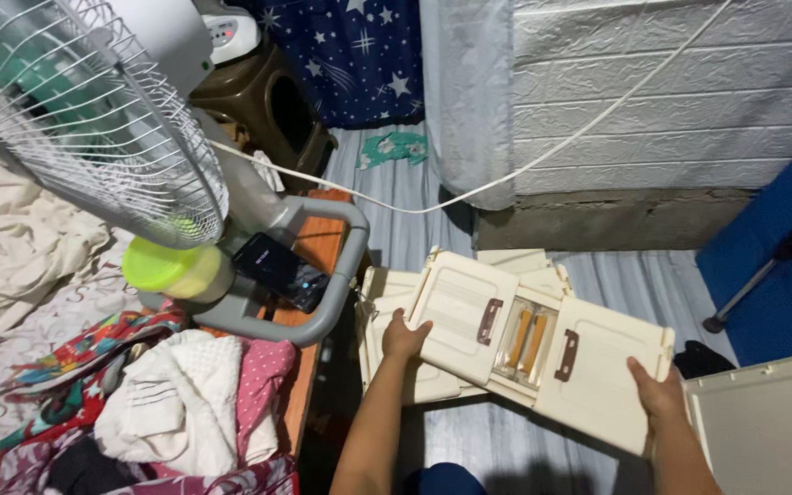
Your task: The person assembles a beige plastic storage container by hand, attaching side panels and a lid. They repeatedly open and close the container to check the fit of the parts.
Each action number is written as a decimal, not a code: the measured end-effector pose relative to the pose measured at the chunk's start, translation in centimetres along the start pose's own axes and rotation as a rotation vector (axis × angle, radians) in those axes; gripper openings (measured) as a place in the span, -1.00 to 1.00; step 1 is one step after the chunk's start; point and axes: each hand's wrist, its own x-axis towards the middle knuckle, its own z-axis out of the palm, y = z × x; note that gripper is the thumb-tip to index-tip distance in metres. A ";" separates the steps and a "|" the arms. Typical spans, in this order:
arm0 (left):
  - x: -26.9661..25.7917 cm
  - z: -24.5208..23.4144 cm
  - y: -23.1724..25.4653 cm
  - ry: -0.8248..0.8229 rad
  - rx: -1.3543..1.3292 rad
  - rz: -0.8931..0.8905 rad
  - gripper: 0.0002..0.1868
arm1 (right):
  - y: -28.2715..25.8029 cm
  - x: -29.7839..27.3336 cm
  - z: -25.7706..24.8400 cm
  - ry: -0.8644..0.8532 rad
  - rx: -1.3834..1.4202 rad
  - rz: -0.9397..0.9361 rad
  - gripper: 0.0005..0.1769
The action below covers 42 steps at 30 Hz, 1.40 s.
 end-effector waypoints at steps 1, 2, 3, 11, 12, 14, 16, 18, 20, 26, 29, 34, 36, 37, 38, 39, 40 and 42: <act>0.2 0.3 -0.6 -0.014 0.019 0.000 0.05 | -0.5 0.4 -0.3 0.003 -0.063 0.012 -0.28; 0.4 0.5 -1.3 -0.028 0.037 0.000 0.04 | -1.2 0.7 -0.6 0.006 -0.126 0.024 -0.33; 0.5 0.6 -2.0 -0.039 0.055 -0.001 0.03 | -2.0 1.2 -0.7 0.014 -0.178 0.017 -0.32; -4.7 0.2 -12.5 0.190 -0.137 -0.068 0.01 | -10.4 1.5 4.9 -0.161 -0.196 -0.004 -0.27; -5.1 -0.1 -13.4 0.220 -0.171 -0.088 -0.01 | -11.0 1.1 5.6 -0.209 -0.155 -0.023 -0.26; -5.2 -1.0 -14.5 0.248 -0.268 -0.090 -0.15 | -12.1 0.8 7.5 -0.302 -0.070 -0.059 -0.23; -5.0 -1.8 -15.0 0.232 -0.396 -0.135 -0.20 | -11.7 0.6 8.4 -0.320 -0.019 -0.001 -0.22; -4.7 -2.2 -14.9 0.175 -0.559 -0.226 -0.16 | -10.6 0.9 8.8 -0.327 -0.026 0.017 -0.19; -4.2 -2.9 -14.2 0.100 -0.743 -0.246 -0.14 | -9.2 1.7 8.9 -0.322 -0.082 -0.005 -0.17; -4.6 -5.3 -12.5 -0.174 -0.809 -0.631 -0.06 | -4.7 3.1 8.0 -0.503 -0.142 0.185 -0.07; -4.3 -5.8 -12.5 -0.265 -0.764 -0.563 -0.15 | -4.0 2.9 7.6 -0.523 -0.070 0.258 0.07; -0.6 -5.4 -12.1 -0.279 -0.872 -0.255 -0.28 | -4.2 2.3 6.3 -0.460 0.010 0.346 0.09; 1.5 -5.5 -11.4 -0.299 -0.833 -0.250 -0.33 | -4.2 2.1 5.9 -0.458 0.111 0.355 0.09; 2.5 -5.6 -10.9 -0.327 -0.799 -0.320 -0.30 | -4.2 2.1 5.9 -0.455 0.122 0.372 0.09; 3.3 -5.7 -10.4 -0.355 -0.763 -0.390 -0.28 | -4.3 2.2 5.8 -0.452 0.134 0.389 0.09; 3.8 -5.6 -10.0 -0.386 -0.725 -0.460 -0.25 | -4.4 2.2 5.7 -0.454 0.139 0.375 0.09; 4.4 -5.6 -9.6 -0.408 -0.728 -0.365 -0.20 | -4.4 2.4 5.8 -0.455 0.145 0.360 0.09; 5.8 -5.7 -8.8 -0.453 -0.734 -0.170 -0.11 | -4.7 2.8 5.7 -0.459 0.159 0.339 0.08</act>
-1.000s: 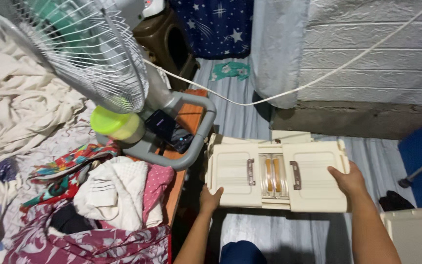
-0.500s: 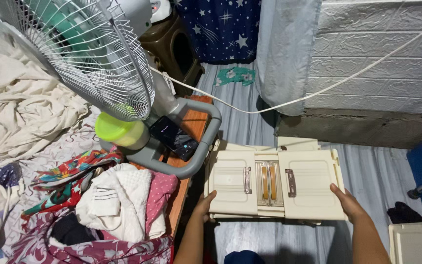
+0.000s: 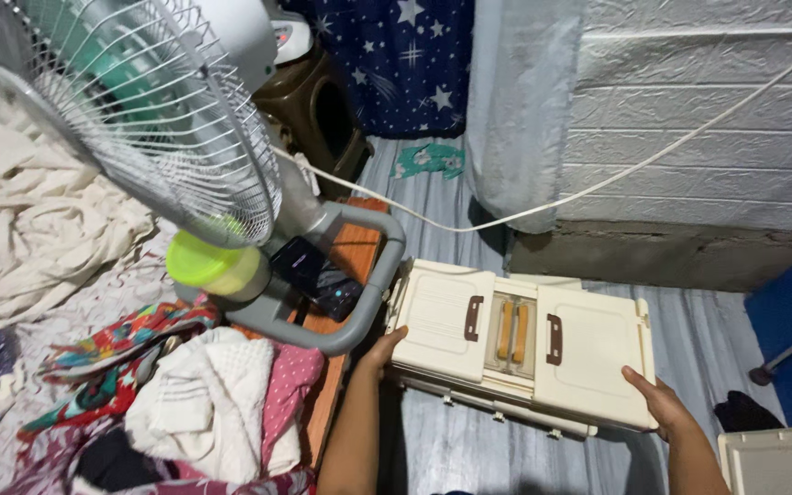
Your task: The person assembles a beige plastic storage container by hand, attaching side panels and a lid. They repeatedly open and close the container to check the fit of the parts.
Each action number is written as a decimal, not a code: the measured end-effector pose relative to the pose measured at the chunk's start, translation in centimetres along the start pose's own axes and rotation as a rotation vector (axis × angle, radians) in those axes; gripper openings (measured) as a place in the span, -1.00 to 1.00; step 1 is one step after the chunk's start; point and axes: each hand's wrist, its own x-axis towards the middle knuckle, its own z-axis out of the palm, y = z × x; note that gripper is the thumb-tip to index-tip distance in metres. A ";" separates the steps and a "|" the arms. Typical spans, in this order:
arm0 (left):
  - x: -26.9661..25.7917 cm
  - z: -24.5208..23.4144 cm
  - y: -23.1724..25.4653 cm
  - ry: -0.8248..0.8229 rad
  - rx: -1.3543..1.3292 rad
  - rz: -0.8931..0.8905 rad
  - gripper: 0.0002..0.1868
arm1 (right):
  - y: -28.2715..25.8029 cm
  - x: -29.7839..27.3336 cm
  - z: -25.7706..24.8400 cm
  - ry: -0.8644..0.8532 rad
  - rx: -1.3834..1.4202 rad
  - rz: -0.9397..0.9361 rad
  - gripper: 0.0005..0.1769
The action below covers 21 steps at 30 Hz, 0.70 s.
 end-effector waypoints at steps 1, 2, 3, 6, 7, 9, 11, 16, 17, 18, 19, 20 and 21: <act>0.4 0.0 0.3 0.018 -0.050 -0.051 -0.09 | -0.1 0.2 0.2 -0.006 0.007 -0.008 0.08; 0.9 0.0 0.5 0.036 -0.099 -0.103 -0.07 | -0.2 0.4 0.5 -0.013 0.014 -0.015 0.07; 1.4 -0.1 0.7 0.056 -0.149 -0.154 -0.05 | -0.3 0.8 1.0 0.015 -0.023 0.007 0.07; 2.5 -0.3 0.4 -0.021 -0.386 -0.274 -0.05 | -0.2 1.5 2.2 0.076 -0.140 0.068 0.05; 2.6 -0.4 0.1 -0.002 -0.426 -0.264 -0.07 | -0.1 1.7 2.7 0.079 -0.181 0.080 0.04; 2.5 -0.5 -0.9 0.046 -0.515 -0.221 -0.09 | -0.1 1.8 3.1 0.063 -0.194 0.070 0.04; 1.9 0.2 -2.7 0.178 -0.631 -0.086 -0.12 | 0.0 1.7 3.2 0.026 -0.141 0.026 0.05; 0.2 4.4 -7.5 0.573 -0.776 0.319 -0.19 | 2.2 -0.1 2.6 0.064 0.137 0.073 -0.01; 0.0 5.6 -8.5 0.643 -0.744 0.326 -0.20 | 3.3 -0.6 2.6 0.065 0.182 0.040 0.03; -0.3 7.3 -9.7 0.753 -0.650 0.238 -0.22 | 4.4 -0.8 3.1 0.063 0.289 0.029 -0.02; -0.4 9.1 -10.4 0.672 -0.653 0.224 -0.25 | 5.2 -0.8 3.5 0.074 0.359 0.019 -0.08; -0.6 11.0 -11.0 0.591 -0.657 0.210 -0.26 | 6.1 -0.8 4.1 0.093 0.422 -0.001 -0.14; -0.8 12.6 -11.2 0.533 -0.666 0.043 -0.30 | 7.0 -0.6 4.8 0.124 0.456 -0.029 -0.21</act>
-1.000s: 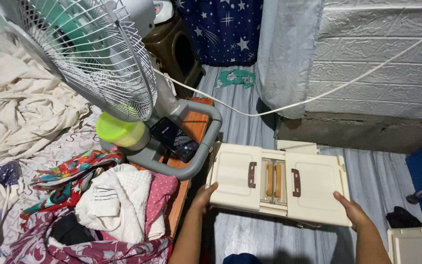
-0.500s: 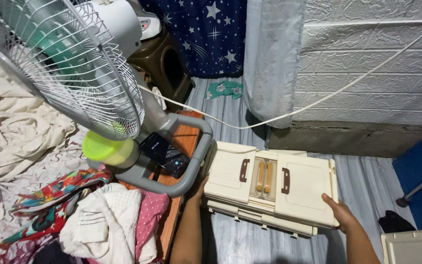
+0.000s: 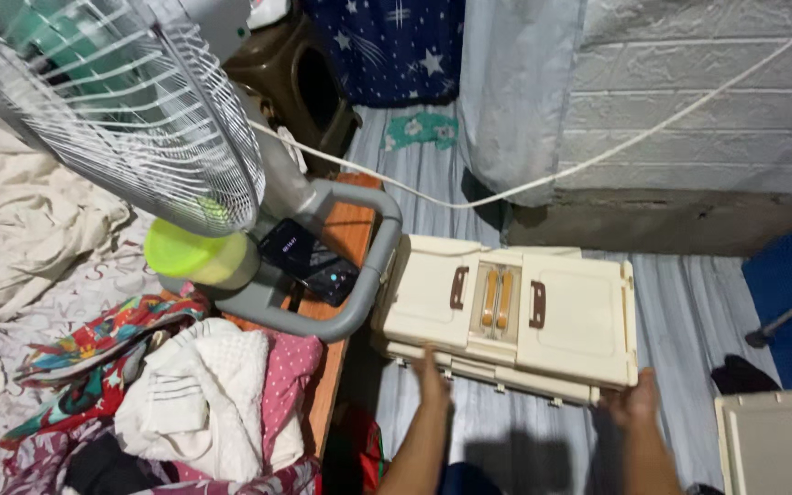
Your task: The person assembles a beige plastic storage container by hand, attaching side panels and a lid. They repeatedly open and close the container to check the fit of the parts.
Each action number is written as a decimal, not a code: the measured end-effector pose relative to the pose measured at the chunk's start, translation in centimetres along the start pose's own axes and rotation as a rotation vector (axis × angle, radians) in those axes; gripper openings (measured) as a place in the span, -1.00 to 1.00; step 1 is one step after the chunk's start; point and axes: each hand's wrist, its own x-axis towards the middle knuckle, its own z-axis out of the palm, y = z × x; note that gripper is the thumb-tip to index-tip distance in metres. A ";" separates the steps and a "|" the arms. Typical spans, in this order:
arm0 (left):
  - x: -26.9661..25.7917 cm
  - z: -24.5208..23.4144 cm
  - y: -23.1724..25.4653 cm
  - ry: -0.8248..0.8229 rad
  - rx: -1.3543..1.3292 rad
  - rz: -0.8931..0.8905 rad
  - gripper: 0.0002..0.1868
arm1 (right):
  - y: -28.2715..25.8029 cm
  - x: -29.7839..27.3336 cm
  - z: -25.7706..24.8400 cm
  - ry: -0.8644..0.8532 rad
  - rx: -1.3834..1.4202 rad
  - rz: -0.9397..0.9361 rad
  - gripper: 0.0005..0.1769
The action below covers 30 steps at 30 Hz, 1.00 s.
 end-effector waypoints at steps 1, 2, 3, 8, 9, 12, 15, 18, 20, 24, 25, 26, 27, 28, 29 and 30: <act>-1.0 0.8 -1.0 0.000 0.037 -0.168 -0.35 | 1.2 0.3 0.4 0.027 0.031 -0.042 -0.27; -1.9 1.8 -1.9 -0.032 0.056 -0.175 -0.36 | 2.5 0.4 0.4 0.046 0.068 -0.070 -0.33; -3.1 2.6 -2.7 -0.064 0.075 -0.181 -0.37 | 3.5 0.7 0.3 0.055 0.074 -0.067 -0.39; -10.3 5.1 -2.2 -0.407 0.797 0.598 -0.36 | 6.5 2.3 -1.0 0.081 0.096 0.024 -0.58; -11.4 5.5 -1.1 -0.422 0.944 0.804 -0.34 | 6.8 2.1 -1.1 0.054 0.098 0.035 -0.63; -13.3 7.7 2.8 -0.513 1.357 1.155 -0.25 | 7.1 1.2 -0.6 -0.022 0.077 0.051 -0.64; -13.9 9.6 5.2 -0.503 1.672 0.977 -0.07 | 6.2 0.1 0.3 -0.055 0.038 0.065 -0.63; -14.0 10.3 5.4 -0.494 1.919 0.825 0.07 | 5.1 -0.2 0.7 -0.040 0.030 0.093 -0.55; -13.9 10.1 4.6 -0.467 1.900 0.958 -0.03 | 4.3 0.0 0.3 -0.035 0.040 0.070 -0.50; -13.4 10.5 2.7 -0.502 1.928 0.862 -0.03 | 2.7 1.3 -1.1 0.015 -0.037 0.108 -0.39; -13.3 10.7 2.3 -0.498 1.925 0.868 -0.06 | 2.4 1.6 -1.3 0.020 -0.045 0.109 -0.38; -13.3 10.8 1.8 -0.493 1.926 0.873 -0.09 | 2.3 1.8 -1.6 0.025 -0.052 0.111 -0.37; -13.3 10.8 1.3 -0.488 1.927 0.879 -0.12 | 2.0 2.1 -1.8 0.035 -0.053 0.113 -0.37; -13.3 10.9 0.8 -0.479 1.919 0.916 -0.16 | 1.7 2.4 -2.1 0.045 -0.053 0.117 -0.37; -13.3 11.1 0.3 -0.470 1.911 0.954 -0.20 | 1.5 2.6 -2.3 0.054 -0.054 0.120 -0.36; -13.3 11.1 -0.1 -0.463 1.901 0.992 -0.24 | 1.4 2.8 -2.6 0.048 -0.056 0.106 -0.37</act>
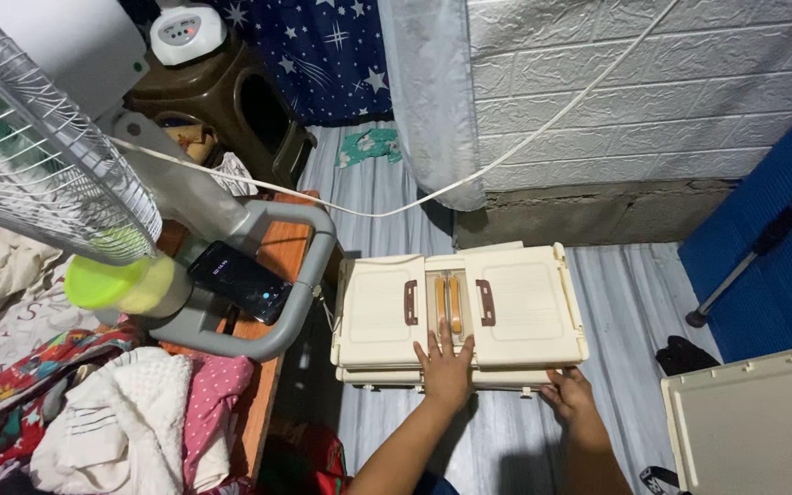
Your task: The person assembles a beige plastic storage container by hand, attaching side panels and a lid. They repeatedly open and close the container to check the fit of the parts.
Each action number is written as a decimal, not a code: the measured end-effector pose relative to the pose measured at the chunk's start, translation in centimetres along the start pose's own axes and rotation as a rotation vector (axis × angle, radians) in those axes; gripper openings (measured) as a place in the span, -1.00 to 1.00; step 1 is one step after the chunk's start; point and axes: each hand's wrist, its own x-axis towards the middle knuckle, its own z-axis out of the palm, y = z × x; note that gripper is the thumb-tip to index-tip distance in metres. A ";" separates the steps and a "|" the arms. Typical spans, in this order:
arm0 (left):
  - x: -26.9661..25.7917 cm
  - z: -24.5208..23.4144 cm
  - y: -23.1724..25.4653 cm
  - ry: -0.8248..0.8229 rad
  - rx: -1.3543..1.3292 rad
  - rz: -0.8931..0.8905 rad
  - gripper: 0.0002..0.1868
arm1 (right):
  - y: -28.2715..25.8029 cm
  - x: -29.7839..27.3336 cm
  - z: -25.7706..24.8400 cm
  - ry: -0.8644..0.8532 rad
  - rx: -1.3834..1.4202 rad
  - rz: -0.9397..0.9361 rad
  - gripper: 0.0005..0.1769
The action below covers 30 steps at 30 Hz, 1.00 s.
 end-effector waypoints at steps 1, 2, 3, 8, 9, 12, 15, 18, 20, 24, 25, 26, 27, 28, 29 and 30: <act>-0.2 0.4 0.1 -0.005 -0.001 -0.004 -0.26 | 0.0 0.1 -0.2 -0.006 -0.002 -0.014 -0.38; -0.2 0.7 0.4 -0.007 -0.005 -0.003 -0.29 | -0.2 0.3 -0.6 -0.008 -0.003 -0.033 -0.40; -0.3 1.0 0.8 -0.009 -0.010 -0.003 -0.32 | -0.3 0.3 -1.1 -0.022 -0.005 -0.042 -0.40; -0.6 0.9 1.2 -0.067 -0.009 0.028 -0.30 | -2.7 0.6 -3.8 0.052 -0.246 -0.040 -0.48; -0.5 0.7 1.1 -0.077 -0.012 0.037 -0.30 | -4.3 1.0 -4.4 0.063 -0.244 -0.145 -0.58; -0.6 -0.3 1.2 -0.044 0.035 0.062 -0.25 | -8.7 1.4 -4.6 0.277 -0.580 -0.631 -0.61; -1.1 -1.6 0.6 -0.153 0.002 0.061 -0.18 | -10.8 -0.1 -0.5 0.372 -0.775 -1.143 -0.53; -1.2 -3.0 -0.3 0.127 -0.177 0.122 -0.07 | -10.1 -4.7 4.9 0.088 -0.567 -1.290 -0.33; -1.3 -3.4 -1.5 0.303 -0.378 0.215 -0.05 | -9.2 -7.8 7.7 -0.230 -0.019 -0.920 -0.17; -0.5 -2.9 -4.4 0.318 -0.445 0.191 0.00 | -8.2 -9.8 9.3 -0.286 0.063 -0.726 0.00; -0.5 -2.4 -5.0 0.272 -0.405 0.159 0.02 | -7.8 -9.5 9.2 -0.319 0.132 -0.641 0.01; -0.7 -2.0 -5.6 0.226 -0.364 0.127 0.04 | -7.4 -9.1 8.8 -0.350 0.202 -0.555 0.02; -1.0 -1.5 -6.1 0.179 -0.322 0.096 0.05 | -6.8 -8.6 8.3 -0.380 0.272 -0.470 0.03; -1.4 -1.1 -6.5 0.159 -0.318 0.090 0.06 | -6.1 -8.1 7.7 -0.362 0.279 -0.448 0.03; -2.0 -0.7 -6.7 0.138 -0.312 0.085 0.06 | -5.4 -7.8 7.1 -0.344 0.286 -0.427 0.03; -2.1 -0.6 -6.8 0.119 -0.307 0.083 0.07 | -5.0 -7.4 6.5 -0.325 0.296 -0.410 0.02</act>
